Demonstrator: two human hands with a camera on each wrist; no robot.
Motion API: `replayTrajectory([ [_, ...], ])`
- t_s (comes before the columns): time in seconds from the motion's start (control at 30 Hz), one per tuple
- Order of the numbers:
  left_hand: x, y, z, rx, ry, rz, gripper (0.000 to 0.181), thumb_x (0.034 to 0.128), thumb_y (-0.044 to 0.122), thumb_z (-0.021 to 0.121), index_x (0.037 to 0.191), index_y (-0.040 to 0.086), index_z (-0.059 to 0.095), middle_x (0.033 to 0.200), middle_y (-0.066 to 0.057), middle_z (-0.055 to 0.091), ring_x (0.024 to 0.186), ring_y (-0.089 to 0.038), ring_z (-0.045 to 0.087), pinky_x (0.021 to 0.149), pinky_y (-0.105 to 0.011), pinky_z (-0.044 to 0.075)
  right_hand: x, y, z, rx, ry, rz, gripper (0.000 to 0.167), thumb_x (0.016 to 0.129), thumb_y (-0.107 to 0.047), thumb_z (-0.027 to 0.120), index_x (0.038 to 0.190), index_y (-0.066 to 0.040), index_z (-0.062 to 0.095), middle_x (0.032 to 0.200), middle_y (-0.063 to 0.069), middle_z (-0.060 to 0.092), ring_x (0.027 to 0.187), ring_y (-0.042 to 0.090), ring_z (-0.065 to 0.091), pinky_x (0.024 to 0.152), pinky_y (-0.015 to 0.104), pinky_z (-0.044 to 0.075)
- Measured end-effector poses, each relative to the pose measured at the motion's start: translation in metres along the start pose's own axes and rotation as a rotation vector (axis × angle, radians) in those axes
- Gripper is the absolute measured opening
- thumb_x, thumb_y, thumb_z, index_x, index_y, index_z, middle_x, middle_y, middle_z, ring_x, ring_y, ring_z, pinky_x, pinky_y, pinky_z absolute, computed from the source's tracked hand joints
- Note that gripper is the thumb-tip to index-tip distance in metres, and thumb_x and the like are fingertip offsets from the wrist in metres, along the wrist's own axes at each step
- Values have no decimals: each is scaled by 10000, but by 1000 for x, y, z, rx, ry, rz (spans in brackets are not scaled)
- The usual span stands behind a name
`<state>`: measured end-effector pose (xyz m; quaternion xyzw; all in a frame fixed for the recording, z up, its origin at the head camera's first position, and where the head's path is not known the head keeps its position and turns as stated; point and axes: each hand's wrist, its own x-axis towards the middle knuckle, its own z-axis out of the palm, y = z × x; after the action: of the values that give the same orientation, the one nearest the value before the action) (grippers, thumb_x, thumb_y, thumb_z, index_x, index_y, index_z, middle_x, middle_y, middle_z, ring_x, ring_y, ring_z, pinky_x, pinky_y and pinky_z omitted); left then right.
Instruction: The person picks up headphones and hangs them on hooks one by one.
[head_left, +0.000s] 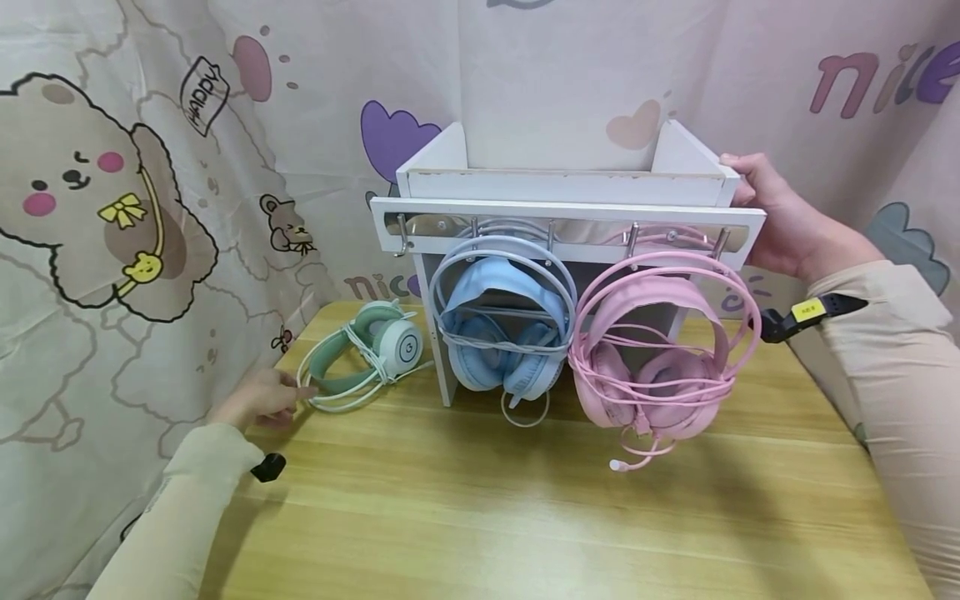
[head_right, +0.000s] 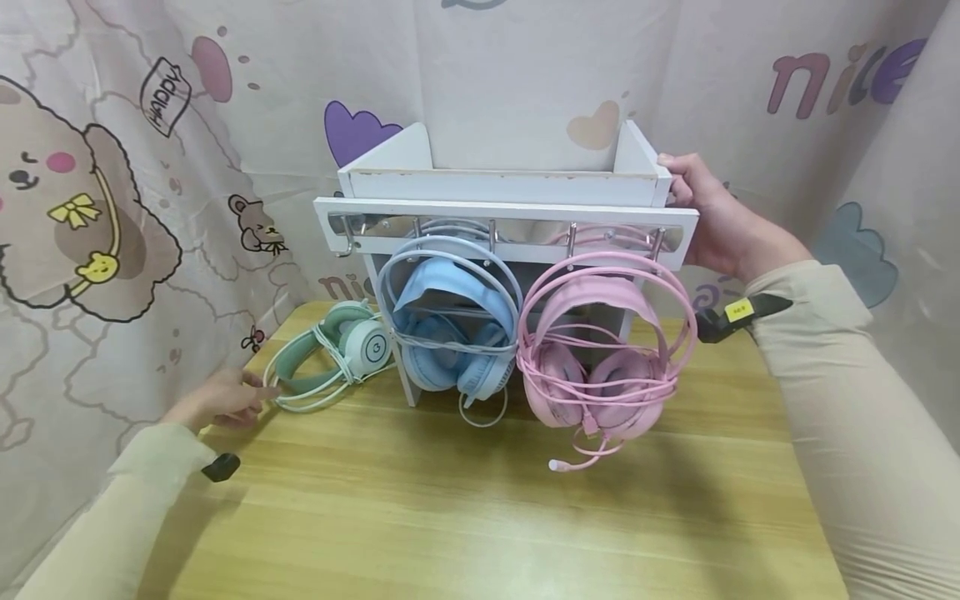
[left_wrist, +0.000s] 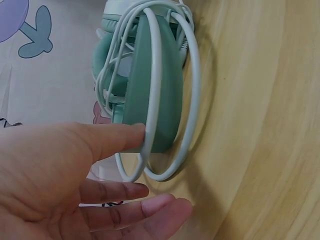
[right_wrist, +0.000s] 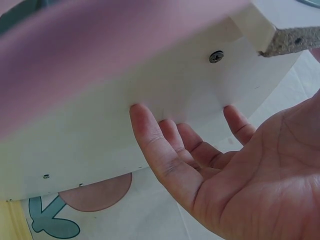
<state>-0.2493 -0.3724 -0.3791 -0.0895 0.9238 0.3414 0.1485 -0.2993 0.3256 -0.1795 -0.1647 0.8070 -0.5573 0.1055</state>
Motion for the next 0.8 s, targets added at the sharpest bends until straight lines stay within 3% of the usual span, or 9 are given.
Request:
replayTrajectory([
  [0.2, 2, -1, 4, 9, 7, -13, 454, 1072, 362, 653, 1166, -79, 597, 909, -115, 643, 782, -205, 677, 716, -355, 633, 0, 0, -1, -41, 15, 11, 716, 999, -800, 134, 1543, -419, 403, 1393, -88, 517, 1281, 241, 429, 898, 421, 555],
  [0.47, 6, 3, 6, -66, -22, -41, 301, 1053, 247, 635, 1077, -41, 547, 910, -114, 609, 745, -186, 644, 711, -341, 641, 0, 0, -2, -25, 20, 2, 688, 1009, -782, 144, 1532, -419, 403, 1391, -100, 527, 1281, 236, 426, 892, 415, 559],
  [0.8, 5, 3, 6, -76, -16, -41, 280, 1042, 173, 612, 1118, -73, 500, 957, -159, 599, 791, -210, 660, 735, -359, 657, 2, 2, -2, -13, 13, 12, 705, 1005, -788, 143, 1547, -416, 397, 1406, -92, 516, 1300, 249, 413, 899, 419, 559],
])
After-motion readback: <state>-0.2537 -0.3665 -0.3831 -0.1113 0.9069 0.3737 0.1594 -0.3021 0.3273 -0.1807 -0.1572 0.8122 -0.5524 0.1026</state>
